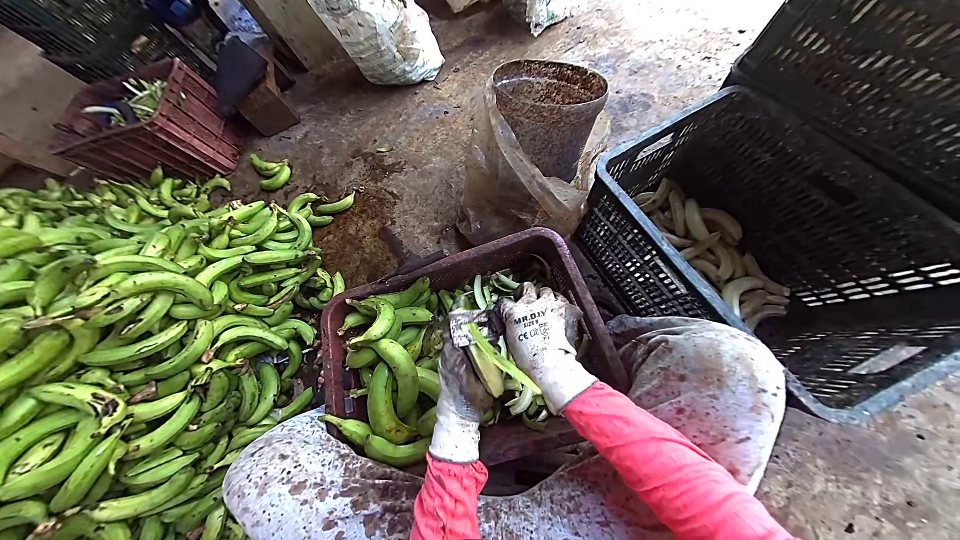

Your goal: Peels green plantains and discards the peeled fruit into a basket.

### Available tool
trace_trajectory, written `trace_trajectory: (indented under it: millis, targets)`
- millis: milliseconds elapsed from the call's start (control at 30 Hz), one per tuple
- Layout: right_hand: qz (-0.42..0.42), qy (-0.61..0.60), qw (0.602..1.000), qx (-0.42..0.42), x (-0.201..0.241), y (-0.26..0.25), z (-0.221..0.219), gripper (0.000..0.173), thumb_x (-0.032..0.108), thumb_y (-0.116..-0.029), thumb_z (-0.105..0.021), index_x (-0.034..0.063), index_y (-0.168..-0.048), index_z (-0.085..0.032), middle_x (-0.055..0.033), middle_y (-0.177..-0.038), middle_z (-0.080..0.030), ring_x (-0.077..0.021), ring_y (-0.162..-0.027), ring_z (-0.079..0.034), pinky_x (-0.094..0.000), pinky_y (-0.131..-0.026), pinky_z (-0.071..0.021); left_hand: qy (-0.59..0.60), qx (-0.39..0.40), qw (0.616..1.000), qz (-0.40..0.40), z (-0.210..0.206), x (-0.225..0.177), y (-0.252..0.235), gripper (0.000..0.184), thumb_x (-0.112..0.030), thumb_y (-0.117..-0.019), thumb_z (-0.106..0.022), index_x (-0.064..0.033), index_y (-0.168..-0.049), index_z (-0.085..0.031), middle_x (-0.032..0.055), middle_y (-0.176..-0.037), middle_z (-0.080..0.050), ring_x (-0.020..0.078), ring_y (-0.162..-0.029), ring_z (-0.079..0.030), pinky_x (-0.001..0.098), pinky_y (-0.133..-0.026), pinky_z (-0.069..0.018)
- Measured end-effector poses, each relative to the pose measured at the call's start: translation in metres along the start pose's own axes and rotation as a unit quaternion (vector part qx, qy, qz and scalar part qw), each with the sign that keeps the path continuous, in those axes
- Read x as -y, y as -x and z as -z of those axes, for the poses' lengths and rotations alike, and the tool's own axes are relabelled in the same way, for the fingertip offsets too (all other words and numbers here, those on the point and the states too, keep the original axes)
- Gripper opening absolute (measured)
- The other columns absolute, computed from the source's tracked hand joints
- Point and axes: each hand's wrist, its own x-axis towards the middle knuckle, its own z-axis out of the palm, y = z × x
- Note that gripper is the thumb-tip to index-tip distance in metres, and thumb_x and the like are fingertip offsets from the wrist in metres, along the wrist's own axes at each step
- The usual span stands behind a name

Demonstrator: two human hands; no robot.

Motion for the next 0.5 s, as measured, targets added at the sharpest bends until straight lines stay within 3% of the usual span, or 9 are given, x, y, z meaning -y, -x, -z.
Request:
trace_trajectory:
  millis: [33, 100, 167, 233, 300, 400, 500]
  targets:
    - [-0.029, 0.007, 0.999, 0.030, -0.001, -0.005, 0.005, 0.028, 0.012, -0.1001, -0.059, 0.0164, -0.124, -0.072, -0.0236, -0.131, -0.063, -0.0455, -0.120, -0.061, -0.0624, -0.091, -0.0505, -0.078, 0.034, 0.996, -0.022, 0.005, 0.003, 0.004, 0.040, -0.032, -0.1090, -0.026, -0.0097, -0.131, -0.051, 0.0031, -0.100, -0.068, 0.0115, -0.086, -0.068, 0.0304, -0.075, -0.0601]
    - [-0.066, 0.001, 0.996, 0.057, -0.008, -0.014, 0.008, 0.027, 0.014, -0.0979, -0.062, 0.0139, -0.123, -0.071, -0.0239, -0.130, -0.063, -0.0453, -0.118, -0.061, -0.0620, -0.088, -0.0515, -0.206, 0.078, 0.975, -0.029, 0.013, -0.001, 0.009, 0.049, -0.041, -0.1051, -0.040, -0.0042, -0.136, -0.048, 0.0007, -0.106, -0.067, 0.0076, -0.091, -0.067, 0.0277, -0.081, -0.0588]
    - [-0.079, -0.019, 0.995, 0.059, -0.019, -0.018, 0.008, 0.026, 0.014, -0.0973, -0.064, 0.0105, -0.122, -0.071, -0.0253, -0.128, -0.062, -0.0459, -0.117, -0.062, -0.0620, -0.088, -0.0518, -0.222, 0.103, 0.970, -0.007, 0.012, -0.009, 0.011, 0.050, -0.046, -0.1035, -0.043, -0.0033, -0.127, -0.053, 0.0029, -0.096, -0.071, 0.0103, -0.080, -0.069, 0.0263, -0.071, -0.0598]
    - [-0.062, -0.026, 0.997, 0.026, -0.024, -0.019, 0.005, 0.024, 0.013, -0.0975, -0.061, 0.0113, -0.119, -0.072, -0.0248, -0.126, -0.063, -0.0458, -0.116, -0.062, -0.0620, -0.087, -0.0522, -0.125, 0.082, 0.989, 0.020, 0.007, -0.018, 0.007, 0.049, -0.046, -0.1065, -0.033, -0.0052, -0.119, -0.058, 0.0107, -0.091, -0.075, 0.0160, -0.070, -0.072, 0.0269, -0.059, -0.0592]
    - [0.006, -0.021, 0.999, -0.025, -0.024, -0.014, 0.001, 0.022, 0.014, -0.0968, -0.064, 0.0144, -0.116, -0.074, -0.0225, -0.124, -0.065, -0.0444, -0.116, -0.061, -0.0609, -0.089, -0.0514, -0.007, 0.012, 0.998, 0.058, 0.000, -0.028, 0.000, 0.061, -0.055, -0.1075, -0.020, -0.0097, -0.111, -0.061, 0.0102, -0.081, -0.071, 0.0176, -0.062, -0.069, 0.0303, -0.052, -0.0591]
    - [0.122, -0.021, 0.991, -0.046, -0.018, 0.001, -0.007, 0.024, 0.007, -0.0962, -0.061, 0.0169, -0.113, -0.076, -0.0223, -0.124, -0.068, -0.0444, -0.118, -0.062, -0.0622, -0.096, -0.0488, 0.102, 0.007, 0.991, 0.083, 0.008, -0.038, -0.012, 0.063, -0.051, -0.1082, -0.015, -0.0101, -0.110, -0.063, 0.0083, -0.091, -0.072, 0.0185, -0.079, -0.072, 0.0361, -0.069, -0.0620]
    - [0.185, 0.000, 0.983, -0.021, -0.012, 0.009, -0.009, 0.029, 0.009, -0.0992, -0.057, 0.0216, -0.120, -0.074, -0.0209, -0.127, -0.066, -0.0441, -0.122, -0.060, -0.0642, -0.099, -0.0462, 0.232, 0.025, 0.968, 0.087, 0.020, -0.039, -0.020, 0.054, -0.044, -0.1088, -0.024, -0.0060, -0.110, -0.062, 0.0067, -0.094, -0.070, 0.0099, -0.072, -0.069, 0.0218, -0.062, -0.0578]
